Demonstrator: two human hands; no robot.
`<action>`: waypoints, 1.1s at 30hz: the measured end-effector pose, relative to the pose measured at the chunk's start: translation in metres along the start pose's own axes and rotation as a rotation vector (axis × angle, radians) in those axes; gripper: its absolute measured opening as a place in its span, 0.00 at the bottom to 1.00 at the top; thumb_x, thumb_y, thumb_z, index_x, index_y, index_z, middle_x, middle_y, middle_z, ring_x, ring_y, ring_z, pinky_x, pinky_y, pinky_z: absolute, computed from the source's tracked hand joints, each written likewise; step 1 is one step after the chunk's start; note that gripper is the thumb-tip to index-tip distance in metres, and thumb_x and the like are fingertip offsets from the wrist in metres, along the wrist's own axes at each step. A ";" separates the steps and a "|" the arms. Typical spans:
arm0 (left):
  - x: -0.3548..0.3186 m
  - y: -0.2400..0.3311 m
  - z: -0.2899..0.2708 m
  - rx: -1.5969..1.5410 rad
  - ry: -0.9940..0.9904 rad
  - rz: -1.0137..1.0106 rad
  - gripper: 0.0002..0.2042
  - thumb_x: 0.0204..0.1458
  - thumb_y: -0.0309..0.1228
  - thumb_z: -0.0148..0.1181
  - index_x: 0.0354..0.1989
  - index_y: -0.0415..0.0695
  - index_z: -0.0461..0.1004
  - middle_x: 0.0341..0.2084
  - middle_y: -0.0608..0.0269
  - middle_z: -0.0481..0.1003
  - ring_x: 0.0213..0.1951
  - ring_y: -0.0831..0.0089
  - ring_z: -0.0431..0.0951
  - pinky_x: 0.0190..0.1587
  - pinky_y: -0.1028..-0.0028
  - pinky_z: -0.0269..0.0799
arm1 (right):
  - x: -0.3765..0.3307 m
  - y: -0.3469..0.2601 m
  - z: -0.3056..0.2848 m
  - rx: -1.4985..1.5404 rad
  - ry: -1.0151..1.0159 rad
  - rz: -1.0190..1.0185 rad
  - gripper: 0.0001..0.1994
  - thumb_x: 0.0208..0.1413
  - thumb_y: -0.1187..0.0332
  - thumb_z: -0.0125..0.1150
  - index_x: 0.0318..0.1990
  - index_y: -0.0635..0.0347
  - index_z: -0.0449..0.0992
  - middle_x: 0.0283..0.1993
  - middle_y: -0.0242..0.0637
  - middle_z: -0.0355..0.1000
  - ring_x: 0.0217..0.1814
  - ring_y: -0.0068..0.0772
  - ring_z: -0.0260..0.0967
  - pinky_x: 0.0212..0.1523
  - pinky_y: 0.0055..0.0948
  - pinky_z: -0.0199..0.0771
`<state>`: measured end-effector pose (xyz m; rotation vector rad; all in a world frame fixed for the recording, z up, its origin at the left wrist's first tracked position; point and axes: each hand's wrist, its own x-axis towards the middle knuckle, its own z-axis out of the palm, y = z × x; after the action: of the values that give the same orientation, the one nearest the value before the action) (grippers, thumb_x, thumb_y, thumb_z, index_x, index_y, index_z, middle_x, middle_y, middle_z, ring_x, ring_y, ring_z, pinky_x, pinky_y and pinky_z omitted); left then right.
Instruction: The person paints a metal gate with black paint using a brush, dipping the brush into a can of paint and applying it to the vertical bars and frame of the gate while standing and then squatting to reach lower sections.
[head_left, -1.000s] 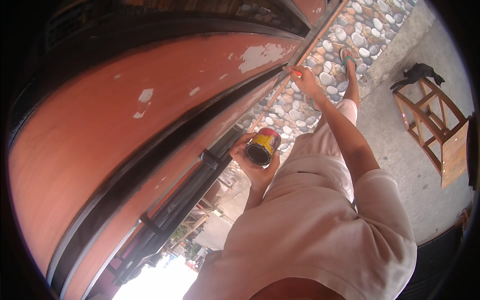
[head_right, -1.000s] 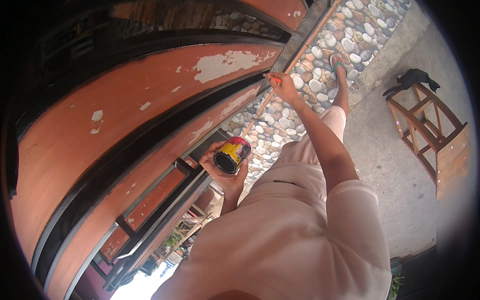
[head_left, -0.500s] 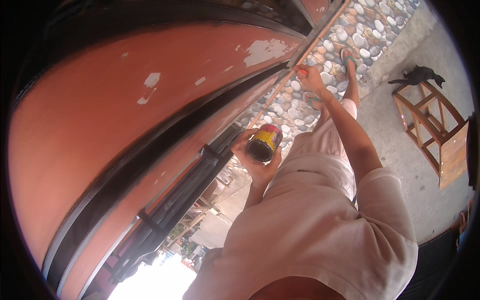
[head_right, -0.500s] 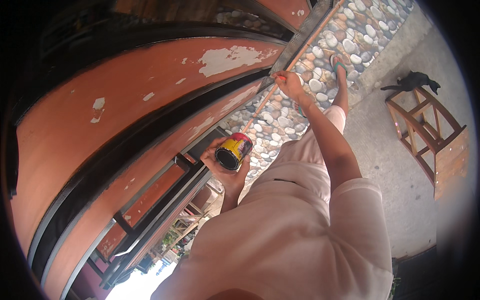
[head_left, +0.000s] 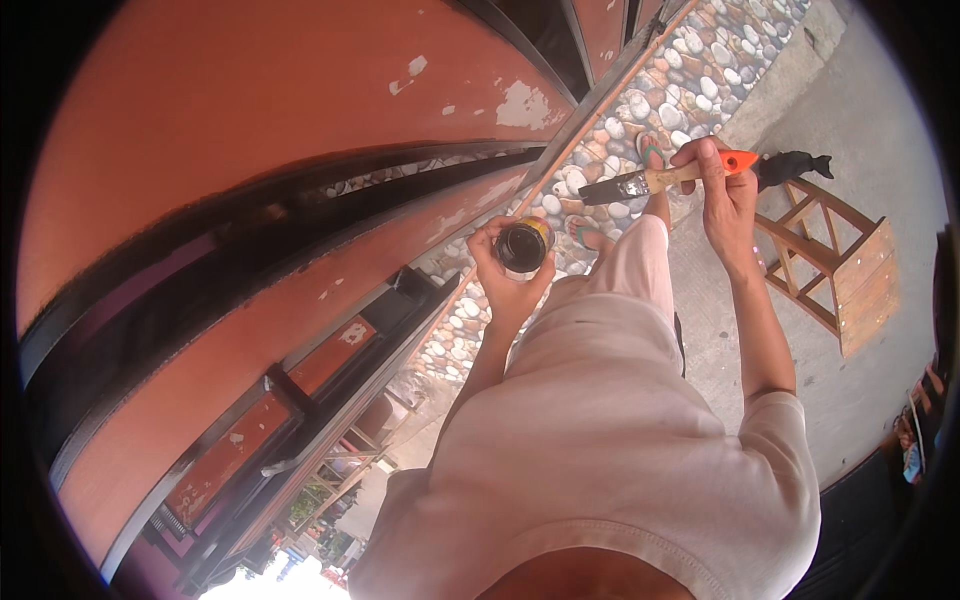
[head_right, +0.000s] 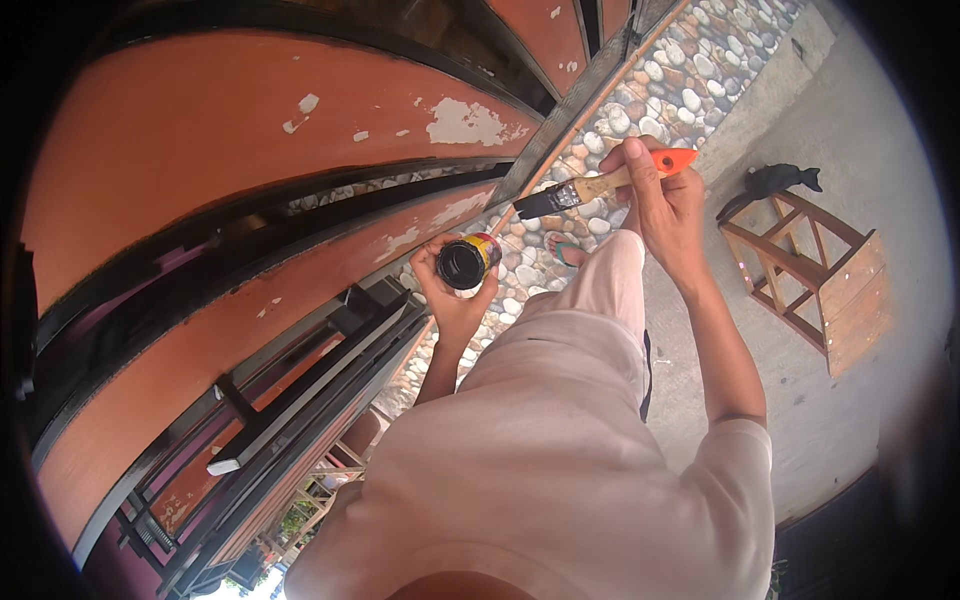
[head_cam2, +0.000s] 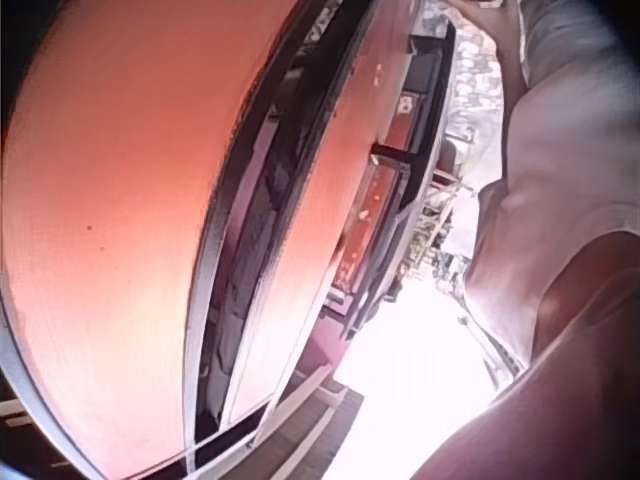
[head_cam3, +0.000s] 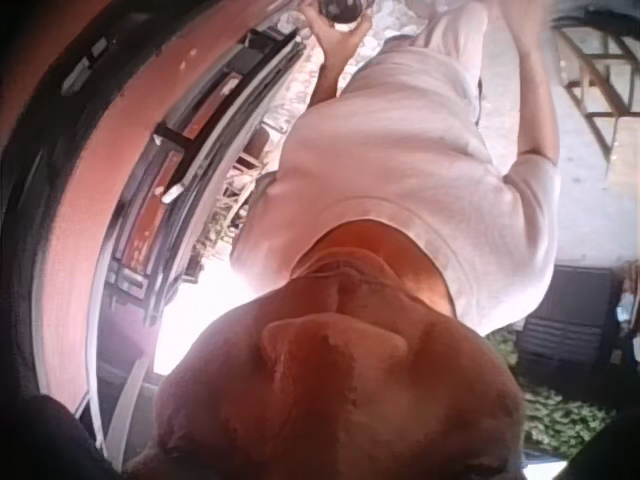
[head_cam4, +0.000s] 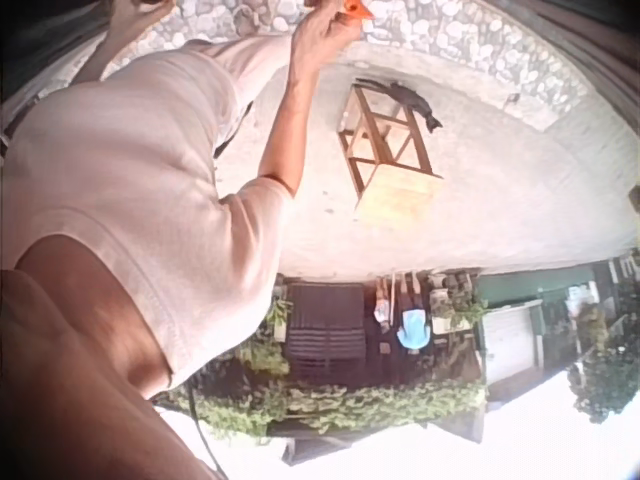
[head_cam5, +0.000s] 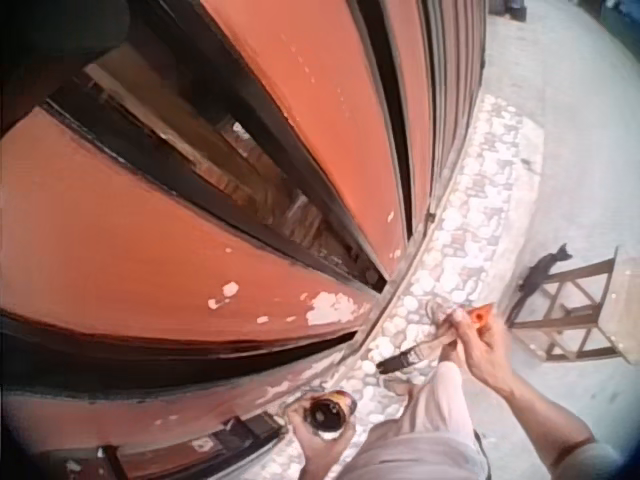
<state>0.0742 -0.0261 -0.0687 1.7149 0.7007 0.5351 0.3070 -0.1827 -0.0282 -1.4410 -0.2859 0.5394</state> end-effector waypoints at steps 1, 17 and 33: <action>0.004 0.003 0.002 0.006 -0.028 0.035 0.36 0.39 0.18 0.70 0.54 0.42 0.51 0.51 0.50 0.62 0.53 0.66 0.69 0.56 0.67 0.69 | -0.005 -0.022 0.001 -0.014 0.008 -0.022 0.18 0.67 0.57 0.54 0.31 0.62 0.80 0.27 0.30 0.75 0.26 0.17 0.66 0.40 0.27 0.70; -0.013 0.033 0.013 0.076 0.007 0.240 0.48 0.34 0.31 0.79 0.59 0.43 0.46 0.49 0.51 0.66 0.48 0.61 0.72 0.50 0.63 0.70 | -0.067 -0.070 0.088 -0.795 -0.528 -0.940 0.11 0.52 0.60 0.69 0.25 0.54 0.75 0.21 0.27 0.68 0.28 0.29 0.64 0.61 0.46 0.59; -0.017 0.070 0.083 -0.013 0.255 0.160 0.48 0.35 0.31 0.79 0.60 0.39 0.46 0.48 0.50 0.69 0.45 0.58 0.77 0.47 0.62 0.74 | -0.027 -0.098 0.047 -0.779 -0.794 -1.104 0.09 0.51 0.64 0.70 0.27 0.57 0.78 0.22 0.30 0.70 0.30 0.31 0.65 0.61 0.45 0.60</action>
<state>0.1305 -0.1080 -0.0212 1.7160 0.7412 0.8795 0.2780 -0.1604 0.0774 -1.4447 -1.9508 0.0172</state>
